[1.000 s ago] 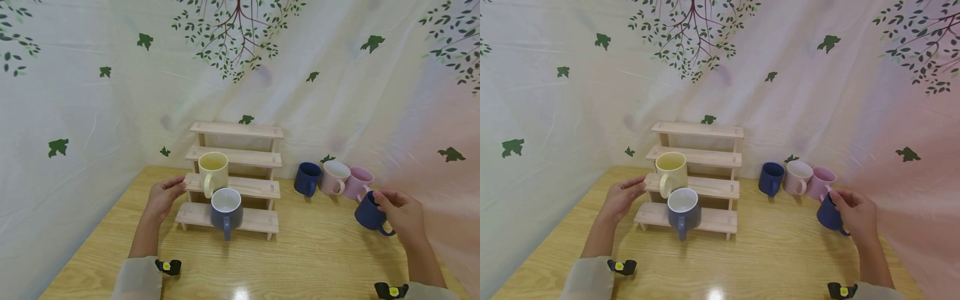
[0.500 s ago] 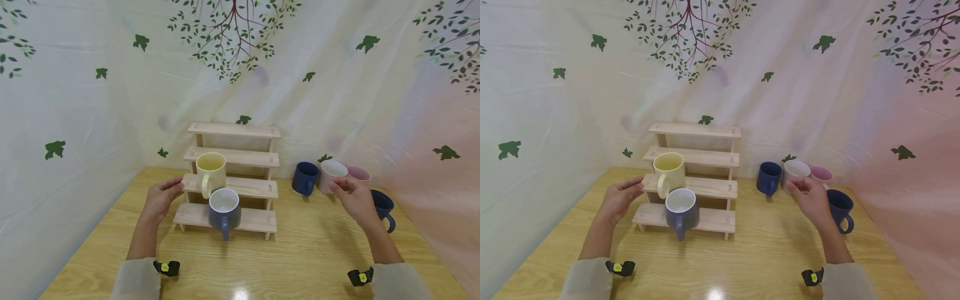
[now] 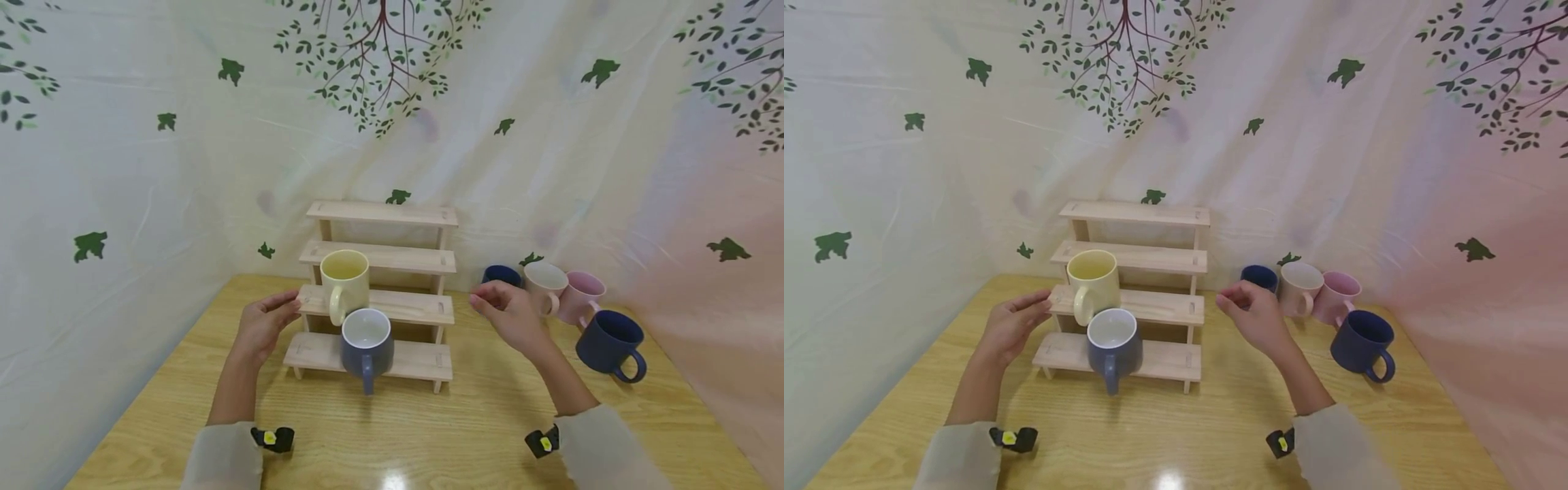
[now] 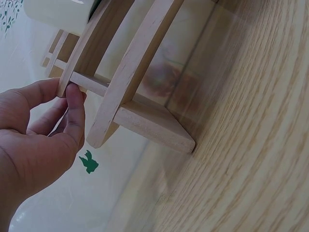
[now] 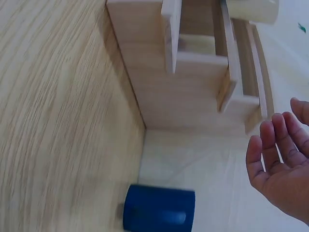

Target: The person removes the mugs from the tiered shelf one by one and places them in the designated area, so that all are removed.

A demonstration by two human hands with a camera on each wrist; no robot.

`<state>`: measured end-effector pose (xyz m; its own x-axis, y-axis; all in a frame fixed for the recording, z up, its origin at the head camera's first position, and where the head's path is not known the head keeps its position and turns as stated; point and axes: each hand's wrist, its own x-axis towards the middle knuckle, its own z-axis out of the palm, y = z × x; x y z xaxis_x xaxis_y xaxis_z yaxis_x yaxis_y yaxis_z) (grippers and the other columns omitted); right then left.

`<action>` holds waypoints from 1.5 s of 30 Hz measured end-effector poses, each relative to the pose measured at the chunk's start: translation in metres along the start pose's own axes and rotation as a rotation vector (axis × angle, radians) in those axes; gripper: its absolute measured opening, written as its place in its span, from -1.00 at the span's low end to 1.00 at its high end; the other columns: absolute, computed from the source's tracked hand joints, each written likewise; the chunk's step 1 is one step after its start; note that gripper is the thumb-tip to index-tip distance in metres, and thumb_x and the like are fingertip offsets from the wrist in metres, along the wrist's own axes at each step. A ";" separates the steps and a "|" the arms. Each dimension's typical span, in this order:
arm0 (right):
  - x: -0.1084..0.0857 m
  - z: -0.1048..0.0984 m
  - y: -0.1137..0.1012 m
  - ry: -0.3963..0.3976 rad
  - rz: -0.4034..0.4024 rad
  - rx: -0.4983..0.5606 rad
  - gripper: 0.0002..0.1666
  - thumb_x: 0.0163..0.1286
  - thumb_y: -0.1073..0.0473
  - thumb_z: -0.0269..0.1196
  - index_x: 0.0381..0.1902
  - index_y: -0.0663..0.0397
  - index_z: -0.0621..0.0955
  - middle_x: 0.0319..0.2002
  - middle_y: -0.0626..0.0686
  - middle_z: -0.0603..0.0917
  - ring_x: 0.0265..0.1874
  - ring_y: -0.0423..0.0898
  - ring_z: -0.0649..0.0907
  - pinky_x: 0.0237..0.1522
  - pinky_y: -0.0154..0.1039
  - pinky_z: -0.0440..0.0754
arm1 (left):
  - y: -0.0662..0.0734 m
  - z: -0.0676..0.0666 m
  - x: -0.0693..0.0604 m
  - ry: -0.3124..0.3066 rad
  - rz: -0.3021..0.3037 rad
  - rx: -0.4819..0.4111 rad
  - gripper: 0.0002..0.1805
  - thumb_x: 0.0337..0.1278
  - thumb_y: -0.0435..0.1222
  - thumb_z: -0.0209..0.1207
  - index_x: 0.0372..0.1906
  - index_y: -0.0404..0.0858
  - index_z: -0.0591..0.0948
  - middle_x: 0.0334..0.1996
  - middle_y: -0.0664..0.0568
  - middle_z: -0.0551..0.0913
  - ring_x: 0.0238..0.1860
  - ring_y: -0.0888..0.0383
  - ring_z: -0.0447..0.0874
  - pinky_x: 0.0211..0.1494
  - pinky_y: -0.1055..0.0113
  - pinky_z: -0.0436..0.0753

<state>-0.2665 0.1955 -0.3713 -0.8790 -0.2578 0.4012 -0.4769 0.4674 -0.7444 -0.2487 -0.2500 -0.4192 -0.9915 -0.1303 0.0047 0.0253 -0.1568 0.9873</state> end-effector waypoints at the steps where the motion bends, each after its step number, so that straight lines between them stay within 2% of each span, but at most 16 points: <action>1: 0.001 0.005 -0.003 -0.012 -0.009 0.009 -0.76 0.49 0.12 0.33 -0.08 0.20 0.71 -0.23 0.11 0.74 -0.32 -0.01 0.69 -0.36 -0.36 0.67 | 0.000 0.000 0.000 0.000 0.001 0.002 -0.47 0.43 -0.40 0.21 0.38 -0.56 0.41 0.18 -0.06 0.57 0.00 0.27 0.68 0.23 0.40 0.66; 3: 0.005 0.013 -0.010 -0.035 -0.028 0.008 -0.77 0.48 0.11 0.33 -0.08 0.17 0.72 -0.24 0.08 0.75 -0.30 0.01 0.70 -0.32 -0.34 0.69 | 0.000 0.000 0.000 0.000 0.001 0.005 -0.47 0.43 -0.40 0.22 0.38 -0.55 0.41 0.19 -0.08 0.57 0.00 0.27 0.67 0.22 0.40 0.67; 9: 0.012 0.034 -0.027 -0.091 -0.063 0.000 -0.78 0.48 0.05 0.33 -0.11 0.08 0.73 -0.24 -0.03 0.76 -0.27 -0.12 0.71 -0.17 -0.18 0.75 | 0.001 0.001 -0.001 -0.001 0.000 0.009 -0.47 0.43 -0.39 0.22 0.38 -0.55 0.41 0.21 -0.10 0.56 0.00 0.26 0.67 0.22 0.41 0.67; 13: 0.016 0.046 -0.039 -0.131 -0.075 0.009 -0.80 0.47 0.06 0.34 -0.14 0.08 0.71 -0.27 -0.04 0.75 -0.30 -0.12 0.70 -0.18 -0.09 0.77 | 0.001 0.001 0.000 0.001 -0.006 0.007 -0.46 0.43 -0.39 0.22 0.38 -0.54 0.42 0.19 -0.08 0.58 0.00 0.26 0.68 0.21 0.41 0.67; 23: 0.023 0.072 -0.067 -0.222 -0.067 -0.012 -0.79 0.46 0.06 0.36 -0.10 0.05 0.70 -0.26 -0.07 0.72 -0.24 -0.13 0.67 -0.20 -0.21 0.76 | 0.001 0.000 0.000 -0.007 -0.006 -0.004 -0.46 0.43 -0.39 0.22 0.38 -0.56 0.40 0.15 -0.02 0.60 -0.01 0.27 0.68 0.21 0.41 0.67; 34: 0.032 0.099 -0.092 -0.333 -0.112 -0.002 -0.75 0.48 0.06 0.34 -0.04 0.10 0.70 -0.22 -0.06 0.72 -0.19 -0.14 0.67 -0.20 -0.27 0.74 | 0.002 0.001 -0.001 -0.009 0.007 -0.004 -0.48 0.44 -0.42 0.20 0.36 -0.60 0.40 0.09 0.01 0.62 -0.03 0.26 0.68 0.20 0.41 0.68; 39: 0.034 0.110 -0.101 -0.354 -0.148 -0.002 -0.67 0.47 0.08 0.34 0.03 0.20 0.68 -0.17 -0.02 0.73 -0.15 -0.14 0.67 -0.16 -0.32 0.74 | 0.002 0.001 -0.001 -0.007 0.006 -0.007 -0.47 0.43 -0.41 0.21 0.36 -0.60 0.40 0.06 0.05 0.64 -0.05 0.27 0.68 0.19 0.41 0.69; 45: 0.036 0.120 -0.111 -0.352 -0.175 0.014 -0.69 0.45 0.12 0.36 0.02 0.22 0.68 -0.15 0.01 0.74 -0.14 -0.14 0.68 -0.08 -0.32 0.72 | 0.001 0.001 -0.001 -0.010 0.005 -0.006 -0.46 0.43 -0.39 0.23 0.36 -0.59 0.40 0.07 0.05 0.63 -0.04 0.27 0.68 0.19 0.41 0.69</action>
<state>-0.2450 0.0324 -0.3380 -0.7279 -0.6082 0.3166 -0.6171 0.3800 -0.6890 -0.2475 -0.2493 -0.4180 -0.9925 -0.1217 0.0109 0.0307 -0.1620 0.9863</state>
